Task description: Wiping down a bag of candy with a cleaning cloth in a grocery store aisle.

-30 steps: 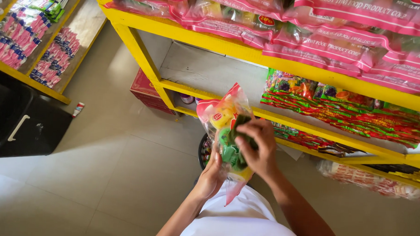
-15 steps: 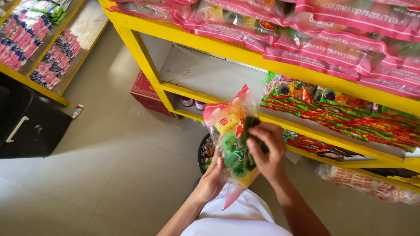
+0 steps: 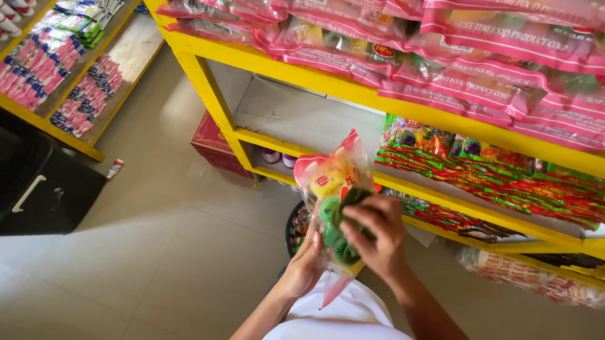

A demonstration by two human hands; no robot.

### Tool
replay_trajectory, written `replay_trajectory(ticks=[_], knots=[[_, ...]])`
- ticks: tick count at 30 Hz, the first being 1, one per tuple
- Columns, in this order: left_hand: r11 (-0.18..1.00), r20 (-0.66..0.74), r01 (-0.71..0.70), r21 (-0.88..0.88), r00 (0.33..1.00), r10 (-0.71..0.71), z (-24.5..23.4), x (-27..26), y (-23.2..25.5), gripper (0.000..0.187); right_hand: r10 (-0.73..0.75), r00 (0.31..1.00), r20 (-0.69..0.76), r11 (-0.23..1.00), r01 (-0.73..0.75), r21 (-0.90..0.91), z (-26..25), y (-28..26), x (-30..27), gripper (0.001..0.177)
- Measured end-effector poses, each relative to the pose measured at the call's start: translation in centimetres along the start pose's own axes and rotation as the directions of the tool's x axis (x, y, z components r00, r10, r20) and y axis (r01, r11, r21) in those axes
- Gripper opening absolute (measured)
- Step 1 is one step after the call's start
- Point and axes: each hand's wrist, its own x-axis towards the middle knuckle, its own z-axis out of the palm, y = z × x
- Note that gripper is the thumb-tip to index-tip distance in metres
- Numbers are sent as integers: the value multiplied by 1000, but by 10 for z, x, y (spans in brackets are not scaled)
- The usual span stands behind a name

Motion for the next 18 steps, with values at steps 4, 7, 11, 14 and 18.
replay_trajectory(ticks=[4, 7, 11, 14, 18], knots=[[1000, -16, -1, 29, 1000, 2, 4, 1, 4, 68, 219, 972, -85, 975, -216, 43, 1, 20, 9, 25], [999, 6, 6, 38, 1000, -6, 3, 2, 3, 67, 156, 983, -95, 987, -158, -16, 1, 4, 1, 26], [995, -29, -6, 102, 1000, 9, -2, 2, -1, 68, -25, 1000, -3, 1000, 25, 4, 5, -13, -8, 31], [997, -23, 5, 77, 1000, -3, 2, -1, 3, 67, -22, 1000, 18, 999, 23, -31, 3, 5, 1, 29], [1000, 5, 12, 26, 1000, -12, 6, -1, 7, 70, 241, 968, -67, 970, -238, 48, 0, 36, 17, 25]])
